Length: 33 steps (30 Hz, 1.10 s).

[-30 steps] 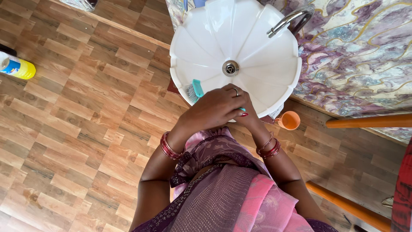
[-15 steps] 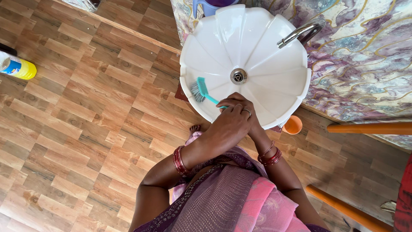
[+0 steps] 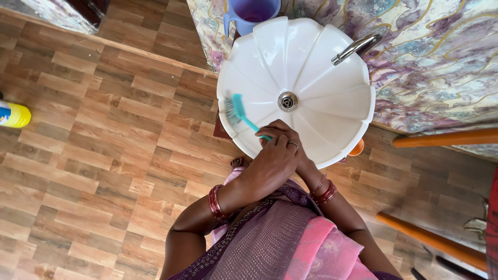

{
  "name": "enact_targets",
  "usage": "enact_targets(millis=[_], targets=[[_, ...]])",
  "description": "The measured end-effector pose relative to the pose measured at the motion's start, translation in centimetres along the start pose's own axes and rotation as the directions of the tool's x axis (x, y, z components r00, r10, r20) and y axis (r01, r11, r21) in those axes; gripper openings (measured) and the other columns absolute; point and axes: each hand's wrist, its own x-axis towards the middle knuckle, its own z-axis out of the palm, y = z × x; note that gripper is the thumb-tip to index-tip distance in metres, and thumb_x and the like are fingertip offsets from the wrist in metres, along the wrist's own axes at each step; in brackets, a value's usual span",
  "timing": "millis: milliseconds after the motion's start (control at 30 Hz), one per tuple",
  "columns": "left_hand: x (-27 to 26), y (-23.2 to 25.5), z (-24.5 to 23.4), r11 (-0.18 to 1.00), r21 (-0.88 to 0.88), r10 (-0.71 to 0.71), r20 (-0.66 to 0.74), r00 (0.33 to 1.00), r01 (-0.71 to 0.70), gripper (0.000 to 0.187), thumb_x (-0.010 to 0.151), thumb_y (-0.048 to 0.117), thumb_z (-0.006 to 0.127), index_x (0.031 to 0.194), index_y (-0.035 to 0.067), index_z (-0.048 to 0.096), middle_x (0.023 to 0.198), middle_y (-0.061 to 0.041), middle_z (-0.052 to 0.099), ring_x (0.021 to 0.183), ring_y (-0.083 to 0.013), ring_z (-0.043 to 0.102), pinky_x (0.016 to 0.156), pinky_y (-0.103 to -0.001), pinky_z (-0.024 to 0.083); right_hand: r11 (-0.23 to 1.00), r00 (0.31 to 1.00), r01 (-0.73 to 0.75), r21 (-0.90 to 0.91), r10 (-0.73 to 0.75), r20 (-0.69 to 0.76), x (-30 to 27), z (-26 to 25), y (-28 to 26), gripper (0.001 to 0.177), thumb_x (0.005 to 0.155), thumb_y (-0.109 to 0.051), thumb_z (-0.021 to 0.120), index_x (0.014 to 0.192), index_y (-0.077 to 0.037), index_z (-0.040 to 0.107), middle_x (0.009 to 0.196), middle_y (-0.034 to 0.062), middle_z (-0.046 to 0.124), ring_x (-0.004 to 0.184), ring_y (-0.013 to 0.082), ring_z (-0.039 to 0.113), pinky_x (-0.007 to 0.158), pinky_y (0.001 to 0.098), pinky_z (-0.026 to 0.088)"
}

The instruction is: The person scrubs the inside of a white, flower-shaped sink using a blue scrub brush. They move the brush in circular and back-and-forth motions to clean the basin and the area around the drain.

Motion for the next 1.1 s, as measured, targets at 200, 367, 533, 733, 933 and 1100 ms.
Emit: enact_targets(millis=[200,367,533,733,933,1100], targets=[[0.1,-3.1,2.1,0.966,-0.258,-0.006,-0.018,1.0,0.001,0.02,0.083,0.008,0.065,0.099,-0.004,0.066,0.106,-0.018,0.062,0.098,-0.0298,0.06,0.077,-0.039,0.053,0.936,0.991,-0.122,-0.33,0.134,0.012,0.1,-1.1,2.2,0.016,0.085,-0.009,0.075,0.101,-0.007,0.075,0.098,0.0057,0.067,0.082,0.0219,0.068,0.075,0.0341,0.057],[-1.7,-4.0,-1.8,0.995,-0.097,0.012,-0.091,0.996,-0.021,0.025,0.074,0.009,0.064,0.097,-0.001,0.065,0.108,-0.019,0.061,0.093,-0.0297,0.06,0.076,-0.04,0.053,0.999,0.998,0.031,-0.028,-0.033,-0.059,2.3,1.6,-0.1,0.019,0.088,-0.006,0.07,0.106,-0.005,0.074,0.108,0.0085,0.066,0.091,0.0246,0.068,0.08,0.034,0.057],[-1.5,-6.6,-0.4,0.994,-0.112,0.014,0.054,0.998,-0.008,0.02,0.081,0.007,0.063,0.099,-0.001,0.064,0.109,-0.018,0.059,0.099,-0.0294,0.059,0.077,-0.039,0.052,0.913,0.994,-0.09,-0.398,0.104,0.014,3.5,2.3,1.3,0.011,0.091,-0.014,0.073,0.1,-0.008,0.072,0.103,0.0075,0.067,0.094,0.0259,0.069,0.084,0.0354,0.057],[-2.2,-8.4,-0.9,0.991,-0.133,0.019,-0.059,0.998,-0.027,0.028,0.078,0.004,0.062,0.104,-0.004,0.063,0.113,-0.018,0.057,0.104,-0.0298,0.057,0.08,-0.037,0.053,0.945,0.997,-0.036,-0.326,0.01,-0.08,5.3,3.1,0.4,0.017,0.089,-0.011,0.071,0.105,-0.006,0.071,0.108,0.0098,0.066,0.09,0.0284,0.068,0.079,0.0388,0.057],[-2.4,-11.0,-0.6,0.996,-0.074,0.04,-0.058,0.998,-0.044,0.032,0.079,0.003,0.063,0.109,-0.006,0.06,0.117,-0.019,0.056,0.108,-0.0306,0.057,0.077,-0.036,0.053,0.94,0.987,0.009,-0.34,-0.062,-0.146,7.6,4.3,0.3,0.016,0.088,-0.01,0.071,0.104,-0.006,0.07,0.108,0.0073,0.066,0.088,0.0272,0.068,0.077,0.0377,0.058],[-1.7,-12.2,3.0,0.981,-0.192,0.05,0.077,0.996,-0.034,0.025,0.085,0.0,0.061,0.11,-0.003,0.06,0.125,-0.02,0.056,0.109,-0.028,0.057,0.079,-0.036,0.053,0.81,0.992,-0.122,-0.574,0.084,-0.091,6.2,4.0,3.8,0.014,0.084,-0.011,0.072,0.096,-0.005,0.07,0.103,0.0091,0.065,0.088,0.0283,0.068,0.078,0.0397,0.056]])
